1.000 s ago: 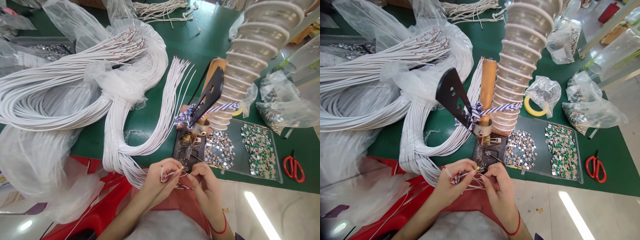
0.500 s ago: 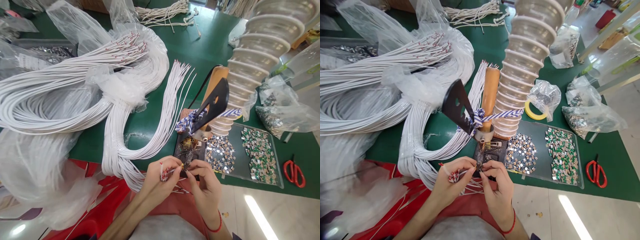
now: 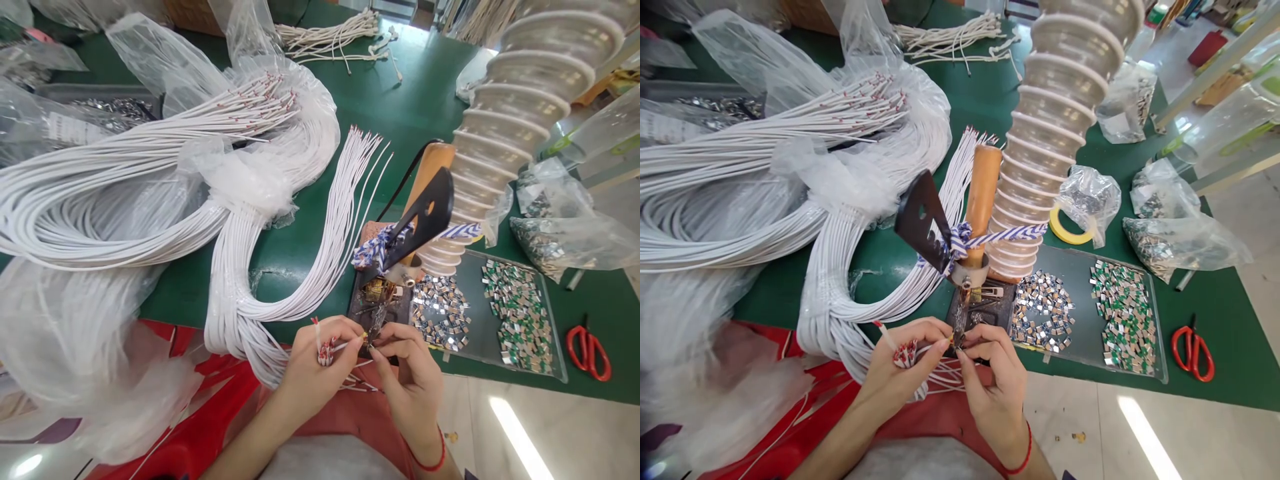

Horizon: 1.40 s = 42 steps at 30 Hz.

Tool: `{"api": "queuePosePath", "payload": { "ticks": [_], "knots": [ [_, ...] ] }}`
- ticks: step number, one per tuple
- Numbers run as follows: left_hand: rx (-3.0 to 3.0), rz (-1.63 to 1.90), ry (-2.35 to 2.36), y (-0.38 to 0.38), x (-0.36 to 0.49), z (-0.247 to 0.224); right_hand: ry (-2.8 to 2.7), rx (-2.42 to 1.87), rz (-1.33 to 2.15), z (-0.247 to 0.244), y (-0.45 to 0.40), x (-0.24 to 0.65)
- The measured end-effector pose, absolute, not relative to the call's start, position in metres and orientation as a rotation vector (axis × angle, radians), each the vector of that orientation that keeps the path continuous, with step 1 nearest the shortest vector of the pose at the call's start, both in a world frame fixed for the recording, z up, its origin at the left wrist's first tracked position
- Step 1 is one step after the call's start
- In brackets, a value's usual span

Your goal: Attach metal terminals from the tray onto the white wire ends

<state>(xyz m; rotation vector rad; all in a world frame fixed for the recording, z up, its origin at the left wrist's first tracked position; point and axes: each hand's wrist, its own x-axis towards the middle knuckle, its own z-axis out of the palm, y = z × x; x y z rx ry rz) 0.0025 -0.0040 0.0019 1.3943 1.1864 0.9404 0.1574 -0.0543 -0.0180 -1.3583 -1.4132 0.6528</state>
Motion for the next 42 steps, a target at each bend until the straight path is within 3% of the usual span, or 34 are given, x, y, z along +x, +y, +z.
{"api": "queuePosePath", "payload": {
  "ticks": [13,23,42],
  "knots": [
    [1.425,0.93,1.161,-0.016,0.0,-0.006,-1.413,-1.335,0.682,-0.019,-0.063,0.164],
    [1.484,0.878,1.151,-0.03,-0.001,-0.006,-1.29,-1.323,0.981,-0.024,-0.08,0.167],
    [1.485,0.989,1.17,-0.011,0.005,-0.011,-1.426,-1.375,0.592,-0.031,-0.063,0.156]
  ]
}}
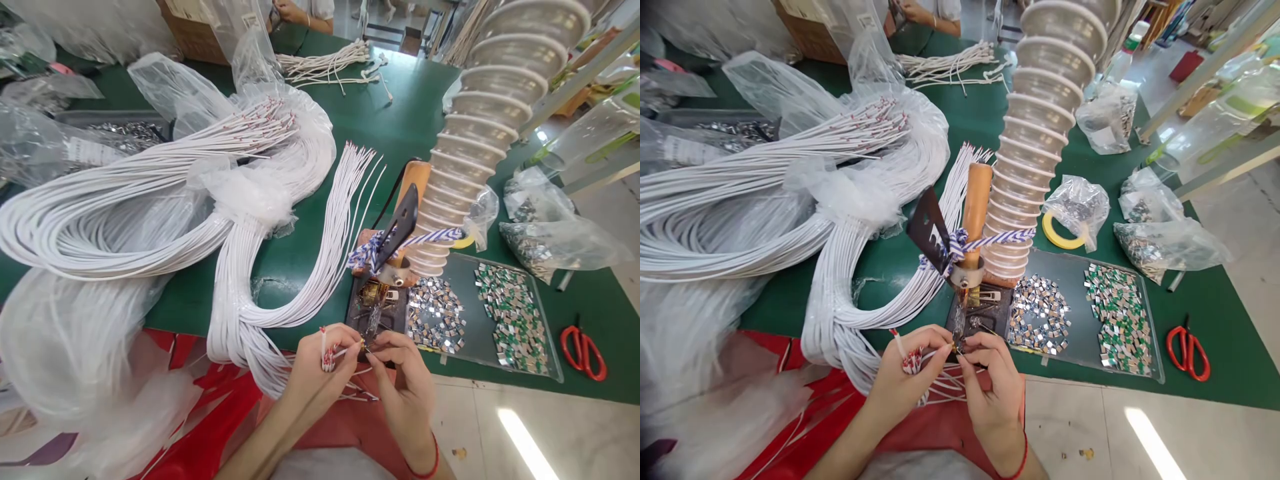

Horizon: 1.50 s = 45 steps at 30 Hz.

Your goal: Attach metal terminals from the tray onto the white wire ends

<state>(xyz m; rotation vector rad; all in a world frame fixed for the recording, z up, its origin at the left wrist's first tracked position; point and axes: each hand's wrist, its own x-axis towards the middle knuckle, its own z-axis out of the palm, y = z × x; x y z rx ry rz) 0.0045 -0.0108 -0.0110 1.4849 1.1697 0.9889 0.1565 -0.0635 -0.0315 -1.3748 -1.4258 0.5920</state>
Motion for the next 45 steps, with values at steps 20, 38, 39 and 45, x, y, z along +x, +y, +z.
{"api": "queuePosePath", "payload": {
  "ticks": [20,38,39,45],
  "knots": [
    [1.447,1.026,1.184,-0.006,0.008,0.006,-1.377,-1.352,0.621,-0.025,-0.059,0.156],
    [1.427,0.929,1.202,-0.016,0.001,-0.003,-1.317,-1.329,0.774,-0.026,-0.07,0.153],
    [1.424,0.932,1.194,-0.016,0.001,-0.003,-1.317,-1.328,0.776,-0.025,-0.07,0.153],
    [1.439,0.979,1.182,-0.021,0.0,-0.007,-1.3,-1.319,0.786,-0.029,-0.074,0.151]
  ]
}}
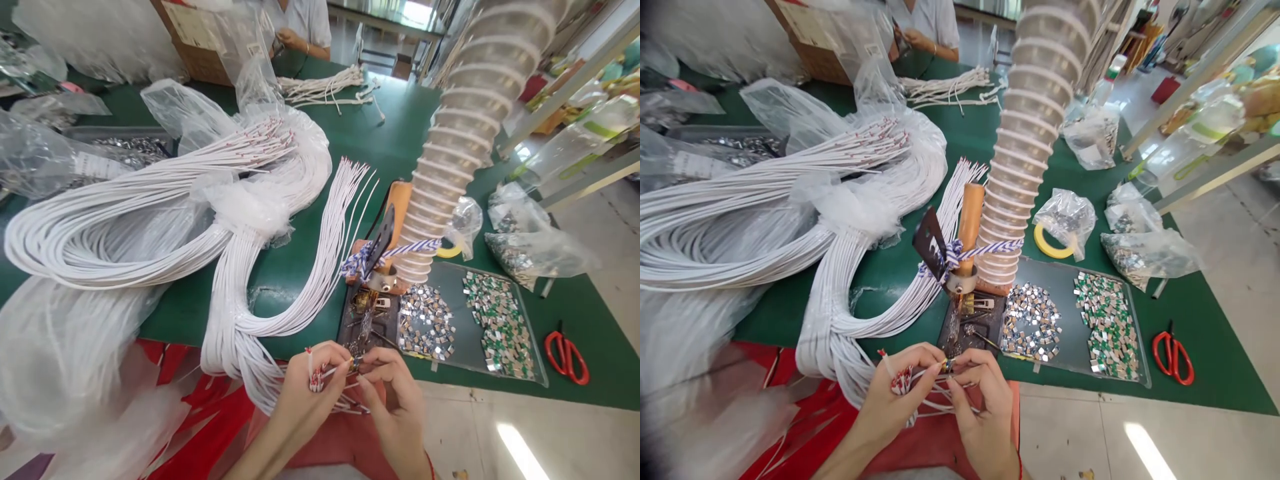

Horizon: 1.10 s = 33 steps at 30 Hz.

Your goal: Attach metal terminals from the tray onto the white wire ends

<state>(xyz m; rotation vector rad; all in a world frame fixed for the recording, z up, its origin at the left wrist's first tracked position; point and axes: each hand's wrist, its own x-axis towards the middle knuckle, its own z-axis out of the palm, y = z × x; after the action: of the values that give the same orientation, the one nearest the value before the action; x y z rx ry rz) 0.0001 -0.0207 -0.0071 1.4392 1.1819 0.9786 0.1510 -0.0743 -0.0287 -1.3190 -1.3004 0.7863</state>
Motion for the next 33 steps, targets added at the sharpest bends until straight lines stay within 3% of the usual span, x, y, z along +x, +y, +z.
{"api": "queuePosePath", "payload": {
  "ticks": [23,33],
  "knots": [
    [1.386,1.013,1.025,-0.042,-0.003,-0.038,-1.003,-1.322,0.996,-0.07,-0.078,0.137],
    [1.415,1.046,1.005,-0.043,-0.003,-0.043,-0.966,-1.262,0.987,-0.055,-0.072,0.133]
  ]
}}
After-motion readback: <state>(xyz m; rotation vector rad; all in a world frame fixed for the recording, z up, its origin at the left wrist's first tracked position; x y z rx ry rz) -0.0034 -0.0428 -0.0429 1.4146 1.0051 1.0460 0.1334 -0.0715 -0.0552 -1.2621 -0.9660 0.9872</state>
